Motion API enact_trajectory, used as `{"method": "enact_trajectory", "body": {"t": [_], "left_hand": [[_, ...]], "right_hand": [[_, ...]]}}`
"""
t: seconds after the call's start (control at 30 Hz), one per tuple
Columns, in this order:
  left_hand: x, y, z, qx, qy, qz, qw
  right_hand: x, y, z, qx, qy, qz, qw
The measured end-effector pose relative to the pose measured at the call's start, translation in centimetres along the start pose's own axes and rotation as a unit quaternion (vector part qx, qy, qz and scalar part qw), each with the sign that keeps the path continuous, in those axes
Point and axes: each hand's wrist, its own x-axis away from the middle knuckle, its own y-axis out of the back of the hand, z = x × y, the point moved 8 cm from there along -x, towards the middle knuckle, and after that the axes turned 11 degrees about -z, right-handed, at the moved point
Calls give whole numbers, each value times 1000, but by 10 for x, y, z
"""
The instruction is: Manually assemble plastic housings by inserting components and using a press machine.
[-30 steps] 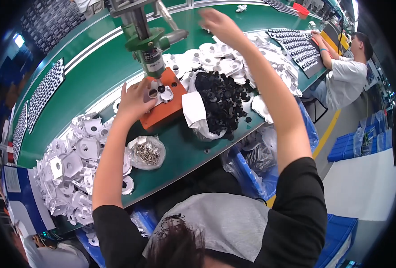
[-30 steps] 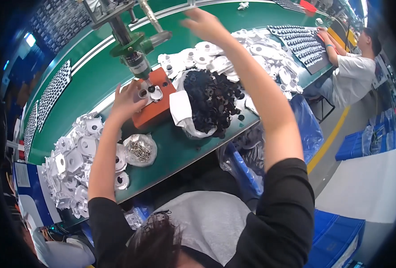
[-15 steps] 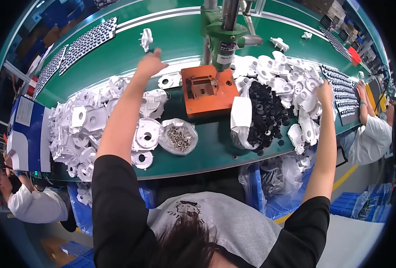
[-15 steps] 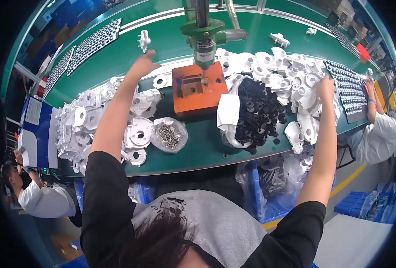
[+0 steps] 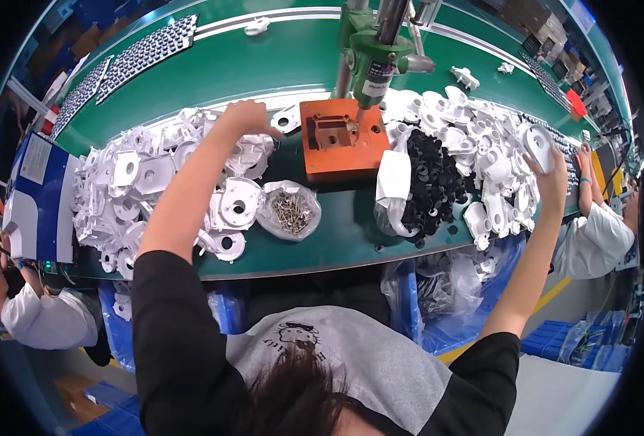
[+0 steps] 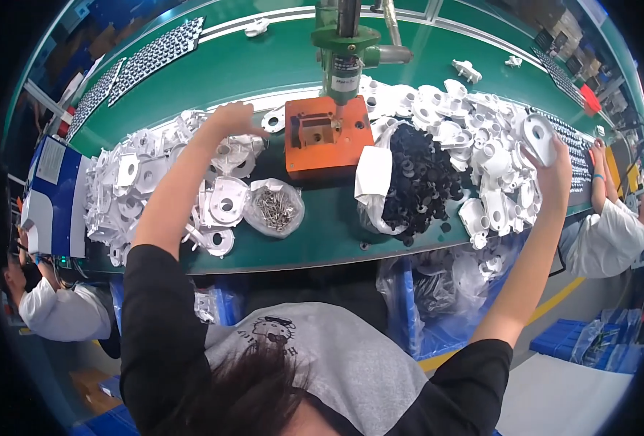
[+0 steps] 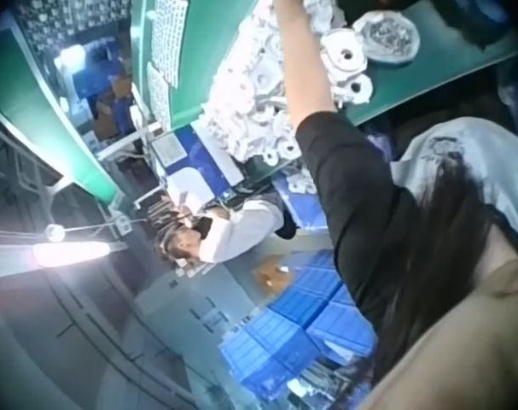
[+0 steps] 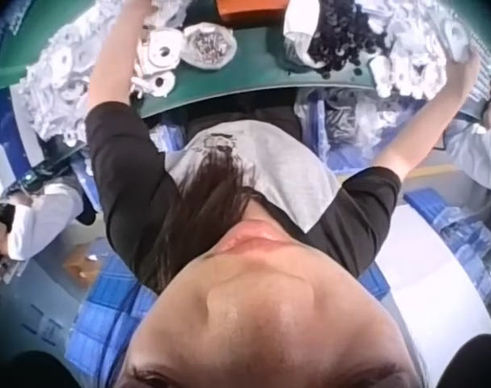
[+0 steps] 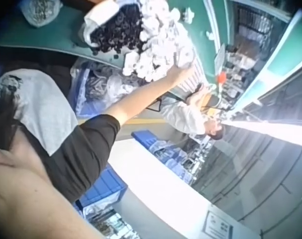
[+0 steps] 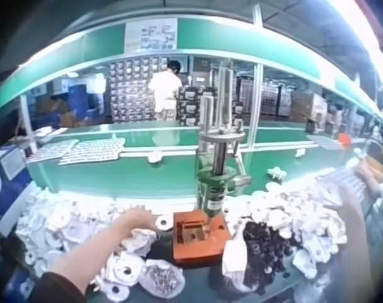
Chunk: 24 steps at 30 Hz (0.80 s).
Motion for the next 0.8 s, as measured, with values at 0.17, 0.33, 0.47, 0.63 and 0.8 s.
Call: {"method": "enact_trajectory", "body": {"t": [0.17,0.33,0.47,0.63,0.8], "left_hand": [[50,-5,-12,-13,-23,45,999],[60,12,-1,106,41,-60,992],[74,57,-7,270,91,-146,947],[137,101,-70,660,-139,-352,649],[177,94,-121,616,-220,-407,638]], "right_hand": [[77,-47,-4,-134,-131,-34,982],[151,-162,13,-271,-153,146,939],[202,-229,14,-447,-275,261,810],[249,-285,26,-320,-111,231,912],[288,-320,31,-327,-149,326,874]]}}
